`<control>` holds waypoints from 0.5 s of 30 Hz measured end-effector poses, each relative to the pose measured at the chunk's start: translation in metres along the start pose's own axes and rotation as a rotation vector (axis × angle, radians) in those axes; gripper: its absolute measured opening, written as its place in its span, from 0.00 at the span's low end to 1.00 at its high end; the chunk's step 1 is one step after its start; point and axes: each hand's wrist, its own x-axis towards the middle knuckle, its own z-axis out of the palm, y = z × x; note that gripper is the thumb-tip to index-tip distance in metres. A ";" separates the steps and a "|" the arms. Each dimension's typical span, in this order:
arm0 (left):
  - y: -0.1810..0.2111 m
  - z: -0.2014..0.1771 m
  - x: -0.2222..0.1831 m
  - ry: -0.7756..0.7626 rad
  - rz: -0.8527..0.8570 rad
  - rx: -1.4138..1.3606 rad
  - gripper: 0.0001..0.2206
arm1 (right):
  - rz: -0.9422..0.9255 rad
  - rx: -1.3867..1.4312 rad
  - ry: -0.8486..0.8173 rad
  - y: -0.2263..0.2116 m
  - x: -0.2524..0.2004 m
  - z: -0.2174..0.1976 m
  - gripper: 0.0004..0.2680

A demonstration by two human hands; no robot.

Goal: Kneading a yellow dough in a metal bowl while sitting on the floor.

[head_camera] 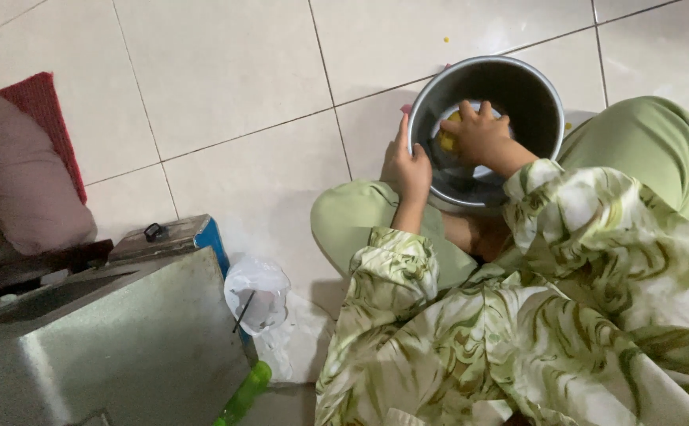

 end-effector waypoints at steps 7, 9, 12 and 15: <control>0.021 -0.004 0.001 -0.064 -0.109 -0.037 0.27 | 0.066 0.042 0.041 -0.003 -0.046 0.017 0.24; 0.009 0.001 -0.001 -0.032 -0.012 0.097 0.27 | 0.096 0.092 0.127 -0.006 -0.046 0.018 0.23; 0.014 -0.003 0.002 -0.067 -0.002 0.133 0.28 | 0.092 0.264 0.095 0.002 -0.037 0.004 0.21; 0.008 -0.003 0.001 -0.080 0.011 0.235 0.28 | 0.104 0.473 0.009 0.019 -0.023 0.005 0.21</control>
